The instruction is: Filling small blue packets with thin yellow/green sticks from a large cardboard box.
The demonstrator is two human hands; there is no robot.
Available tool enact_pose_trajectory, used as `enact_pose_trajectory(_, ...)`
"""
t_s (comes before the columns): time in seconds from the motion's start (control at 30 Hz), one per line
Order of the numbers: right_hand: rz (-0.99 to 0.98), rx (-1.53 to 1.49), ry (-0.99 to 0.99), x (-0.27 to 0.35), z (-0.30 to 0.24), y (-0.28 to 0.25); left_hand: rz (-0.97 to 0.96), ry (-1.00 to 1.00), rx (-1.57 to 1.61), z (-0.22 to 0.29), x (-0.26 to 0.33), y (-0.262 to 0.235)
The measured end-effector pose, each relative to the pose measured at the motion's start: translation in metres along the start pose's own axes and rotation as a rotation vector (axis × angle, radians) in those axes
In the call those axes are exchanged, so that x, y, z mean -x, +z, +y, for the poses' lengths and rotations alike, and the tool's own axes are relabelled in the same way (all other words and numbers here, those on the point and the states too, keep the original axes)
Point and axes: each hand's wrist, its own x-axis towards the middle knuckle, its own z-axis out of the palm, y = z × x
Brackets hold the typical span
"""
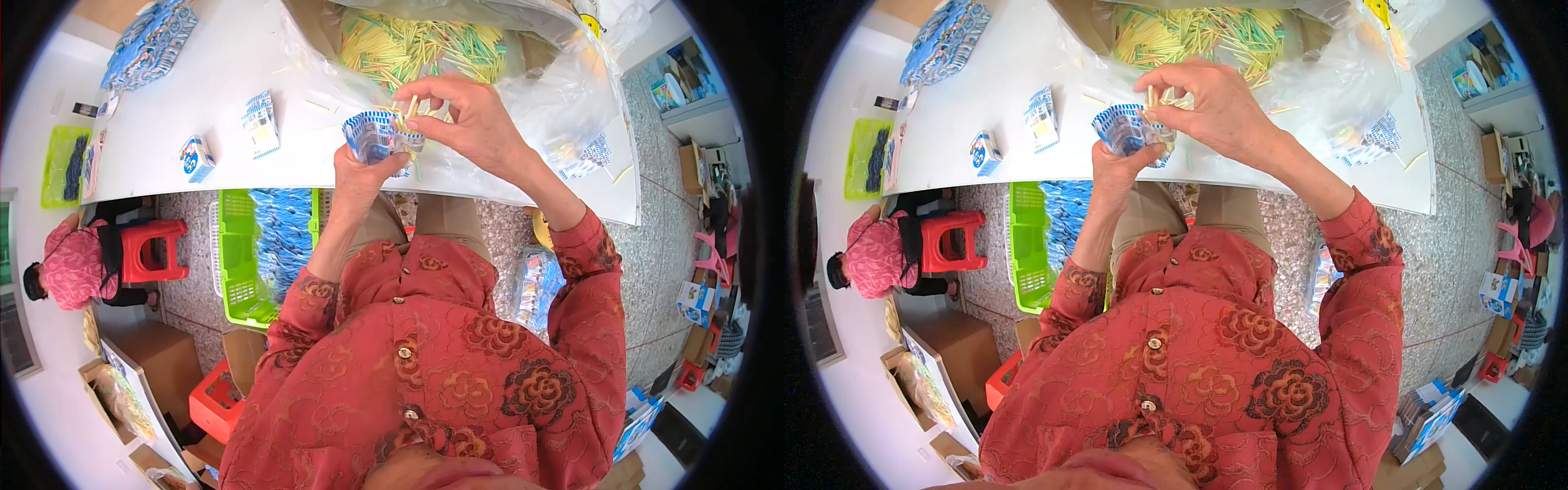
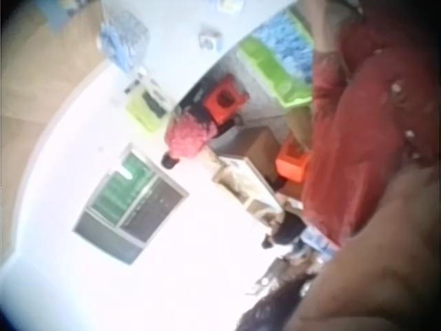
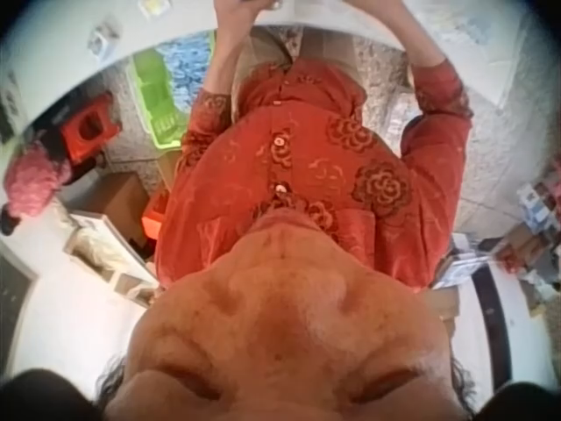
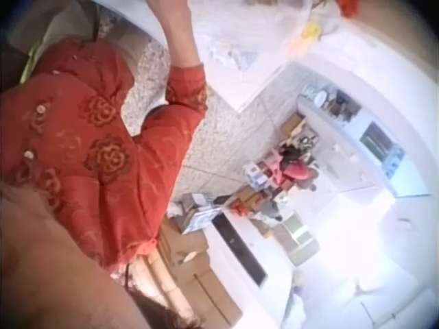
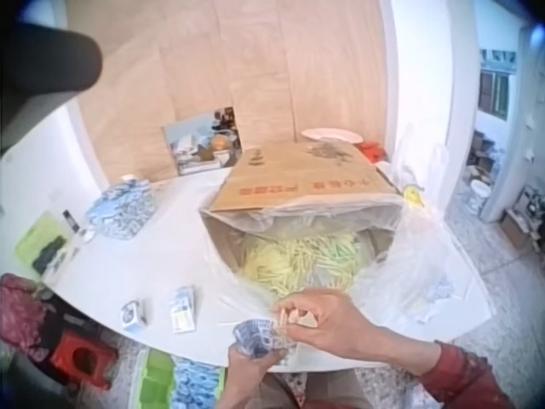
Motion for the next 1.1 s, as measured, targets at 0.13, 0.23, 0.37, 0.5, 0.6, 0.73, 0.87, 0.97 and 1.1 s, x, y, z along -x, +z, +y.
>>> enact_pose_trajectory(0.13, 0.093, -0.237, -0.047, 0.000, 0.007, -0.005, 0.007, 0.026, 0.076, 0.005, 0.004, 0.000)
enact_pose_trajectory(0.23, 0.089, -0.446, 0.012, 0.007, 0.022, -0.004, 0.008, 0.024, 0.124, 0.011, 0.006, -0.001)
enact_pose_trajectory(0.37, -0.007, -0.354, -0.044, 0.018, 0.027, 0.006, -0.041, -0.011, 0.114, 0.020, 0.007, -0.001)
enact_pose_trajectory(0.5, -0.045, -0.348, -0.027, 0.019, 0.023, 0.008, -0.102, -0.009, 0.082, 0.016, 0.008, -0.003)
enact_pose_trajectory(0.6, -0.040, -0.485, 0.100, 0.020, 0.024, 0.007, -0.076, -0.003, 0.127, 0.016, 0.010, -0.004)
enact_pose_trajectory(0.73, 0.077, -0.589, 0.019, 0.023, 0.022, -0.001, 0.004, 0.000, 0.256, 0.026, 0.013, -0.009)
enact_pose_trajectory(0.87, 0.224, -0.417, -0.048, 0.022, 0.028, 0.001, 0.046, 0.037, 0.229, 0.023, 0.010, -0.015)
enact_pose_trajectory(0.97, 0.240, -0.222, 0.038, 0.020, 0.035, 0.006, 0.103, 0.057, 0.186, 0.022, 0.009, -0.020)
enact_pose_trajectory(1.1, 0.279, -0.096, -0.033, 0.013, 0.052, 0.013, 0.097, 0.069, 0.191, 0.013, 0.007, -0.027)
